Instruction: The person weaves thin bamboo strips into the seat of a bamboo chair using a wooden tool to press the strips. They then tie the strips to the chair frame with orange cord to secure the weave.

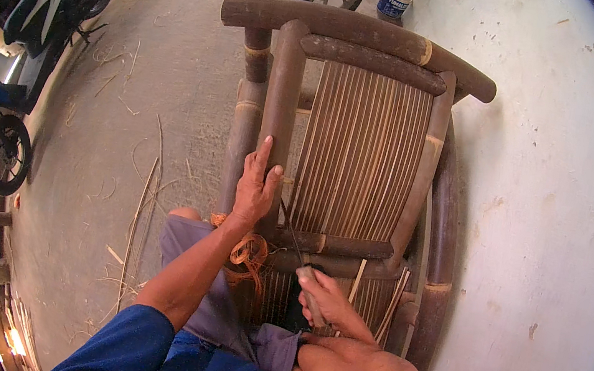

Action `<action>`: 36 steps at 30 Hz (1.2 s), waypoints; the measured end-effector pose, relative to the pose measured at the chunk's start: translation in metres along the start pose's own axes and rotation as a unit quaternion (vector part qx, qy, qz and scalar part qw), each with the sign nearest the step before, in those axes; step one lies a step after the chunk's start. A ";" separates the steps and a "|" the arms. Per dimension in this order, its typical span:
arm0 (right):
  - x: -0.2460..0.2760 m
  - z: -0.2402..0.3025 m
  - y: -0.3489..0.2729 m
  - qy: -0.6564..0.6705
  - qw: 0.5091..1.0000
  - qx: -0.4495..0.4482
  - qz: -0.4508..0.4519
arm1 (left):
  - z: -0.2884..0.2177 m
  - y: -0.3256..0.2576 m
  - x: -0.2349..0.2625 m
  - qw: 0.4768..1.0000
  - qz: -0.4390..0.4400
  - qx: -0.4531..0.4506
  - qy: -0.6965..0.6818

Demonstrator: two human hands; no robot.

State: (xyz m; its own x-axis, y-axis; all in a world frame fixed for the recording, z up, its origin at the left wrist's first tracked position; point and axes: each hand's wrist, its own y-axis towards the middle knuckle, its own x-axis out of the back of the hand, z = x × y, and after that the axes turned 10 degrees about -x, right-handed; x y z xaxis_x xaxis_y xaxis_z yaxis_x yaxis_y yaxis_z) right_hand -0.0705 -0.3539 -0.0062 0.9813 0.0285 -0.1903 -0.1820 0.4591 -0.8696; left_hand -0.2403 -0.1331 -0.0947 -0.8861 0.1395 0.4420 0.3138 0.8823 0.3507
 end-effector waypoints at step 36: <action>0.034 -0.149 0.004 -0.326 0.768 0.029 -0.551 | -0.039 -0.090 0.108 0.935 0.326 0.037 0.132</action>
State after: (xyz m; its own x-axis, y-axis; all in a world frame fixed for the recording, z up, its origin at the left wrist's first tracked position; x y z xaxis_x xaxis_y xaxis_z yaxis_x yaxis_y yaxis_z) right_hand -0.0470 -0.4833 -0.0846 0.3635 0.0241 0.9313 0.7661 0.5610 -0.3136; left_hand -0.3515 -0.2147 -0.0465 -0.3961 0.5510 0.7345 0.7251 0.6784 -0.1179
